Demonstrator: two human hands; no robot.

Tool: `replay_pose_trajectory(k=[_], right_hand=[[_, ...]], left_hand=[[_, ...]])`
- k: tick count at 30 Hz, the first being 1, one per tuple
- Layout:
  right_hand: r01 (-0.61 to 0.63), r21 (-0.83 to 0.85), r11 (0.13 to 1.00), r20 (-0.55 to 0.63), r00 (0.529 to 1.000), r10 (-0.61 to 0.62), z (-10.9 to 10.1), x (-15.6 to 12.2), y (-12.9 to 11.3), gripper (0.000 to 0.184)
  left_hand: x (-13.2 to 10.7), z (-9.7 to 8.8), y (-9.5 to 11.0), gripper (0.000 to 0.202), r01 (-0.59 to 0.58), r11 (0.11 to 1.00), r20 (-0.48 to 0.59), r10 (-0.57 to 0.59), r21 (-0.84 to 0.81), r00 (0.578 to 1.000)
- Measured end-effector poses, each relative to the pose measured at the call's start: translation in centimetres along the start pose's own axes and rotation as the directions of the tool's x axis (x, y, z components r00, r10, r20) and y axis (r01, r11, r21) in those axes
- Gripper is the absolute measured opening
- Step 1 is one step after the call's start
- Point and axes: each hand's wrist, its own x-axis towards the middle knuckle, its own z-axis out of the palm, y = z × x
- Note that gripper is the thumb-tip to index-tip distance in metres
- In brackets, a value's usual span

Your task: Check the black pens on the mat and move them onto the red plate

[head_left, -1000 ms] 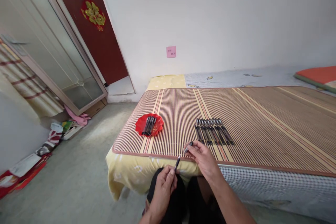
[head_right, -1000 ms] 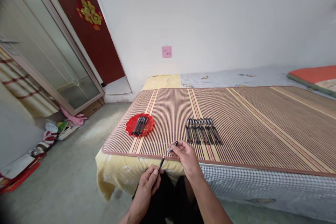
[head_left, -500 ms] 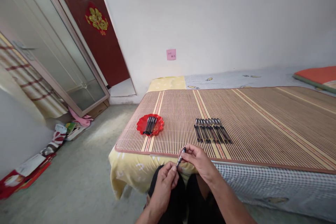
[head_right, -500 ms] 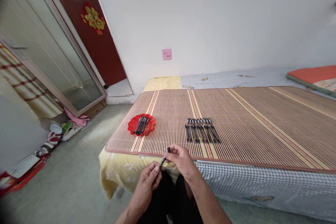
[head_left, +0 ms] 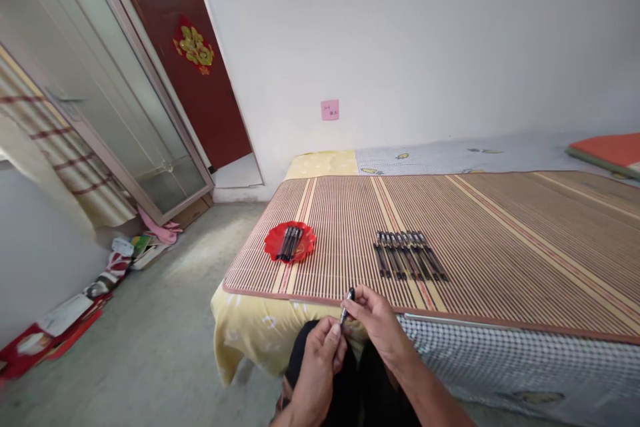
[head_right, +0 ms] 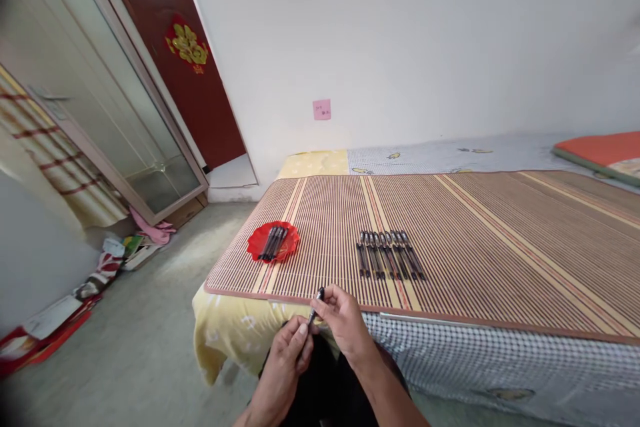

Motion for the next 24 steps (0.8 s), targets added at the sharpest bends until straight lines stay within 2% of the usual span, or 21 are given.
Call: replay_pose_trajectory(k=[2, 4, 6, 8, 10, 14, 18, 24], right_hand=[[-0.011, 0.007, 1.0, 0.012, 1.0, 0.011, 0.4, -0.1, 0.8, 0.049], [-0.011, -0.015, 1.0, 0.016, 1.0, 0.011, 0.4, -0.5, 1.7, 0.052], [0.013, -0.135, 0.991, -0.003, 1.0, -0.014, -0.2, -1.1, 3.1, 0.052], [0.053, -0.33, 0.943, -0.024, 0.998, -0.064, -1.3, -2.0, 5.1, 0.045], [0.075, -0.482, 0.873, -0.023, 0.995, -0.099, -2.6, -3.1, 7.9, 0.041], [0.094, -0.584, 0.806, -0.014, 0.992, -0.126, -3.9, -5.0, 13.3, 0.038], [0.145, -0.615, 0.775, 0.08, 0.989, -0.122, -3.2, -5.2, 15.4, 0.034], [0.135, -0.647, 0.751, 0.094, 0.991, -0.097, -3.1, -4.4, 15.6, 0.032]], left_hand=[[0.6, -0.6, 0.0, 0.047, -0.036, 0.997, -0.029, 0.038, 0.065, 0.999], [1.8, -1.7, 0.6, 0.048, -0.099, 0.963, -0.097, 0.127, 0.252, 0.987], [3.8, -3.6, 1.9, 0.049, -0.133, 0.86, -0.174, 0.248, 0.493, 0.953], [6.4, -5.9, 3.7, 0.047, -0.137, 0.788, -0.207, 0.319, 0.601, 0.925], [9.3, -8.4, 5.9, 0.039, -0.115, 0.725, -0.229, 0.358, 0.679, 0.905], [15.0, -11.7, 10.0, 0.02, 0.015, 0.562, -0.279, 0.387, 0.827, 0.879], [18.9, -12.4, 11.4, 0.02, 0.151, 0.382, -0.307, 0.388, 0.912, 0.869], [21.4, -11.8, 10.1, 0.019, 0.24, 0.179, -0.293, 0.385, 0.954, 0.875]])
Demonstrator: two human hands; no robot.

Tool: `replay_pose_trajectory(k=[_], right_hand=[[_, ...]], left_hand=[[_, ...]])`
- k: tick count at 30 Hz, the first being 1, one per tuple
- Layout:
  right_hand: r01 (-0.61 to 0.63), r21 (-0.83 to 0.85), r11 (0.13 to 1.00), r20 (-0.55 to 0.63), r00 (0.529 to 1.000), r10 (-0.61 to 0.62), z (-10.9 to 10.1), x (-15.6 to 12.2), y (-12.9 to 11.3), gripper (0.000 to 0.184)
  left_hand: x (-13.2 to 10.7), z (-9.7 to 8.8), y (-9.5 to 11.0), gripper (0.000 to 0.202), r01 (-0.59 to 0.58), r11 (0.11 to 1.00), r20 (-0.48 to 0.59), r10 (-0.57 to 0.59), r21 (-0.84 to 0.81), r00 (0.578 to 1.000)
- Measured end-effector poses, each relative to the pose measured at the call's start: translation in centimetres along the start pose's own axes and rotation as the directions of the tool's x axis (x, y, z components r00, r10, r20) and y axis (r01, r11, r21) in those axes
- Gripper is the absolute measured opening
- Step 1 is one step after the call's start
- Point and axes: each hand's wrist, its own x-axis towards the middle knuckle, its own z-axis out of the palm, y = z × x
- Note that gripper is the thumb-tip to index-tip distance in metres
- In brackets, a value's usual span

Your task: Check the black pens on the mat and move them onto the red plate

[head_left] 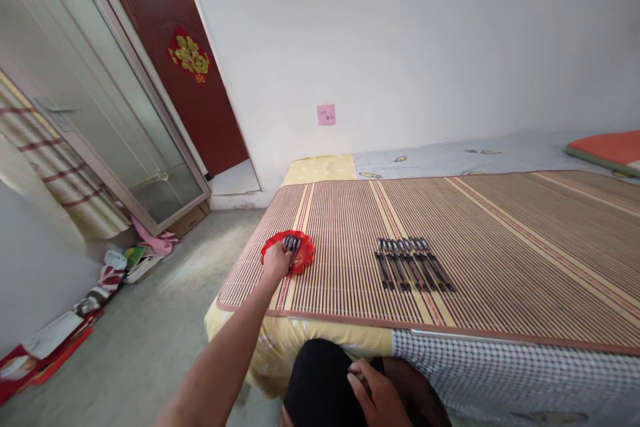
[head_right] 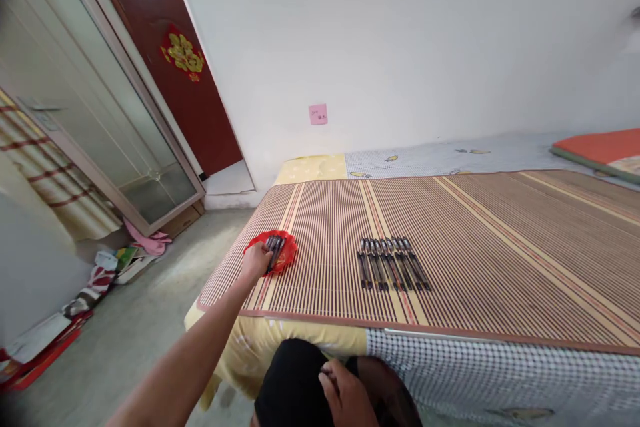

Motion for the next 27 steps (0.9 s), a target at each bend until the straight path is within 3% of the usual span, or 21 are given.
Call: replay_pose_trajectory(k=[5, 17, 23, 27], right_hand=[[-0.01, 0.016, 1.0, 0.025, 1.0, 0.009, -0.2, 0.0, 0.0, 0.03], [-0.038, 0.001, 0.999, 0.066, 0.997, 0.038, -0.4, 0.0, -0.4, 0.026], [0.001, 0.011, 1.0, 0.018, 1.0, -0.001, -0.4, -0.1, -0.5, 0.022], [-0.014, -0.023, 1.0, 0.011, 1.0, 0.015, -0.5, 0.0, -1.1, 0.019]], left_hand=[[0.2, 0.8, 0.2, 0.014, -0.035, 0.996, -0.014, 0.036, 0.088, 0.999], [-1.6, 0.1, -1.2, 0.013, -0.099, 0.975, 0.021, 0.097, 0.199, 0.995], [-1.3, -0.1, -0.4, 0.011, -0.091, 0.976, 0.009, 0.091, 0.197, 0.996], [-3.0, 0.1, 1.1, 0.015, -0.14, 0.982, -0.027, 0.145, 0.126, 0.989]])
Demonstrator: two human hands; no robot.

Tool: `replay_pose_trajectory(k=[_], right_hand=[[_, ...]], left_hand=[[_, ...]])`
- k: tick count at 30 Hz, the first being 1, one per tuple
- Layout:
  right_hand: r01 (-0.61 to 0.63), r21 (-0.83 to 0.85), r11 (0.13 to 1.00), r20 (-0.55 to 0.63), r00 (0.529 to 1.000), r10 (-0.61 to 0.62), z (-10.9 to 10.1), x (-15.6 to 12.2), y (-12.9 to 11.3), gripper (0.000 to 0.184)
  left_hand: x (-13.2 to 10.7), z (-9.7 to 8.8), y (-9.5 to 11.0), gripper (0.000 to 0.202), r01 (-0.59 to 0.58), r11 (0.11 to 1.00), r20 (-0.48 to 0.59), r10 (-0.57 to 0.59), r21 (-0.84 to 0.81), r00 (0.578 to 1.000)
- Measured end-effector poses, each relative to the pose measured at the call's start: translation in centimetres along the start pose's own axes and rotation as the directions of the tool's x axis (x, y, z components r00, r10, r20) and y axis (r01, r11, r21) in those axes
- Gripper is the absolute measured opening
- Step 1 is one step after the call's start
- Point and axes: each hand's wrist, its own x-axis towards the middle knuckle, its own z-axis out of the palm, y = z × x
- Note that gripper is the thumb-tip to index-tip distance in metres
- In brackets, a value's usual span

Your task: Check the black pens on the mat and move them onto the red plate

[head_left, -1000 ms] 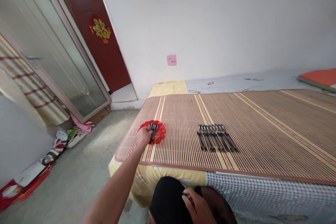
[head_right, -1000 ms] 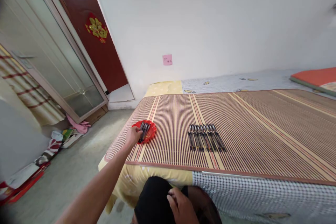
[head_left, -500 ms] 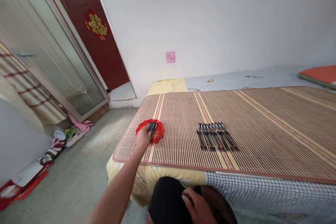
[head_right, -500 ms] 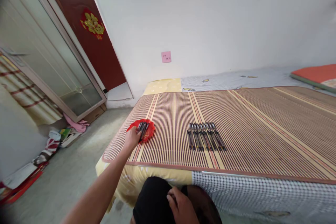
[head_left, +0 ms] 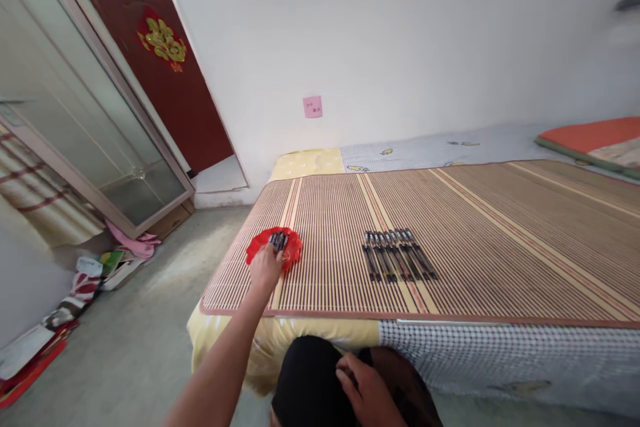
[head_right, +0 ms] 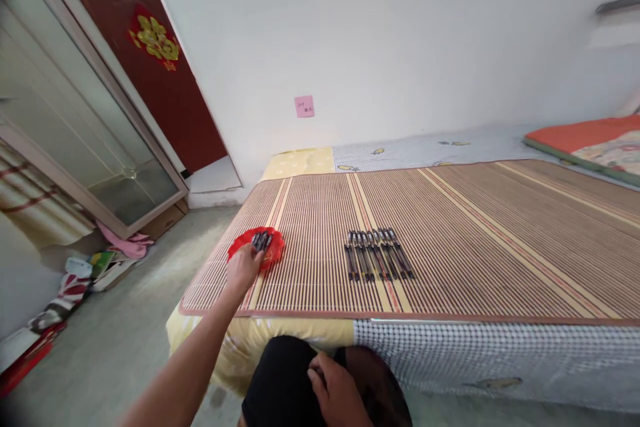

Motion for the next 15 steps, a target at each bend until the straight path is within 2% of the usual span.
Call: replay_pose_trajectory(k=[3, 8, 12, 15], right_hand=[[-0.011, -0.038, 0.999, 0.006, 1.0, 0.011, 0.1, 0.3, -0.6, 0.017], [0.0, -0.057, 0.998, -0.013, 1.0, -0.001, -0.2, 0.2, -1.0, 0.017], [0.068, -0.027, 0.997, -0.096, 0.993, -0.07, -2.0, -1.1, -0.6, 0.021], [0.045, -0.074, 0.996, -0.174, 0.983, -0.058, -3.2, -1.9, 0.2, 0.024]], left_hand=[[-2.5, 0.9, 2.5, 0.015, -0.103, 0.99, 0.012, 0.105, -0.092, 0.994], [-6.3, 4.4, 8.3, 0.005, -0.236, 0.943, 0.114, 0.268, -0.233, 0.957], [-6.7, 7.1, 13.2, 0.02, -0.249, 0.924, 0.165, 0.304, -0.289, 0.938], [-6.1, 8.6, 16.4, 0.033, -0.219, 0.928, 0.202, 0.287, -0.303, 0.936]])
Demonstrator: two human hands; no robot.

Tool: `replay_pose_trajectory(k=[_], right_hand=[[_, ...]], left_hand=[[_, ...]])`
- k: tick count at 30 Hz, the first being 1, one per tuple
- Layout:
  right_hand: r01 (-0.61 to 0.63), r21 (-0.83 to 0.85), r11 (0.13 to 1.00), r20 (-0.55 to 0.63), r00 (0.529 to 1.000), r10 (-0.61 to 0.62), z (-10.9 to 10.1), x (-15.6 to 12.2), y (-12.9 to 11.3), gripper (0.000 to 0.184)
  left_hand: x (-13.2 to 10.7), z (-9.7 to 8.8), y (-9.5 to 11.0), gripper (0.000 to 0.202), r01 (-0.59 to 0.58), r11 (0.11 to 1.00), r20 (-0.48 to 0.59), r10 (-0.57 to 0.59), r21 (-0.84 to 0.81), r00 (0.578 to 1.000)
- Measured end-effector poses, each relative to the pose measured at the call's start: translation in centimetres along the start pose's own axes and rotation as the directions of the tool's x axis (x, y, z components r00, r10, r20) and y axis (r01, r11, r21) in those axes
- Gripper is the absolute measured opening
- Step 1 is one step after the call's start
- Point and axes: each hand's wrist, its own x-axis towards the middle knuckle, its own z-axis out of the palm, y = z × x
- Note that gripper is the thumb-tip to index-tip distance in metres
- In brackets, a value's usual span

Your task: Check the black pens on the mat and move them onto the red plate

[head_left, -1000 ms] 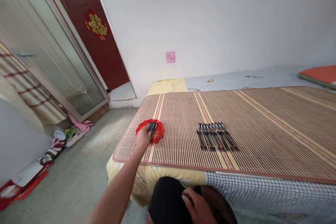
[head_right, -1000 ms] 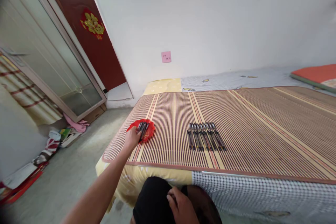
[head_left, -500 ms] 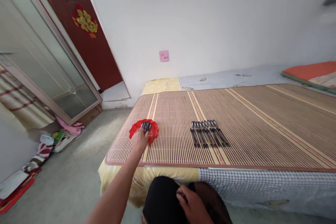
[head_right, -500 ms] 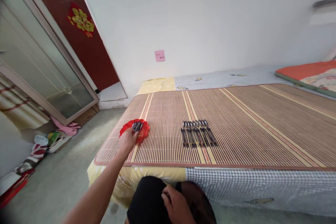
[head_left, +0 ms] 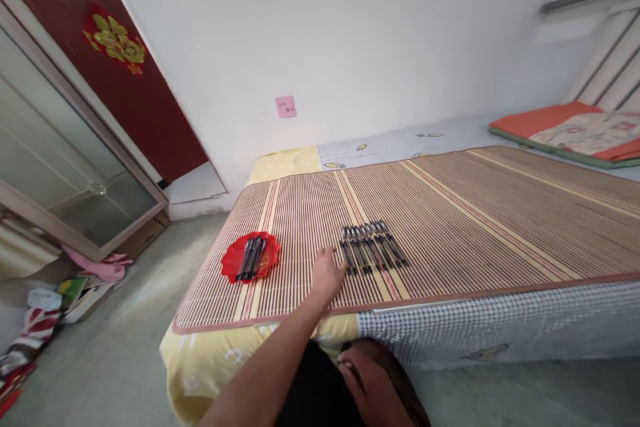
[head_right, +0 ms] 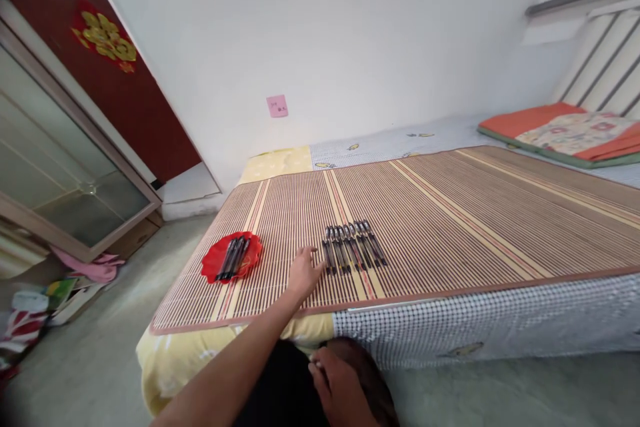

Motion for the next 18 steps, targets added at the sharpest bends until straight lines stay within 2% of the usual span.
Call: replay_pose_trajectory(k=[6, 12, 18], right_hand=[[-0.004, -0.052, 0.999, -0.083, 0.997, -0.001, 0.0, -0.1, 1.1, 0.027], [0.073, -0.057, 0.996, -0.148, 0.986, -0.081, 0.4, 0.3, 1.4, 0.024], [0.067, -0.036, 0.997, -0.171, 0.983, -0.073, 0.2, 0.2, 1.1, 0.023]], left_hand=[[2.7, 2.2, 2.3, 0.041, 0.102, 0.995, 0.026, -0.103, 0.013, 0.994], [3.5, 2.5, 2.6, 0.044, 0.158, 0.986, 0.027, -0.16, 0.049, 0.987], [4.1, 2.9, 2.6, 0.044, 0.185, 0.98, 0.038, -0.188, 0.07, 0.981]])
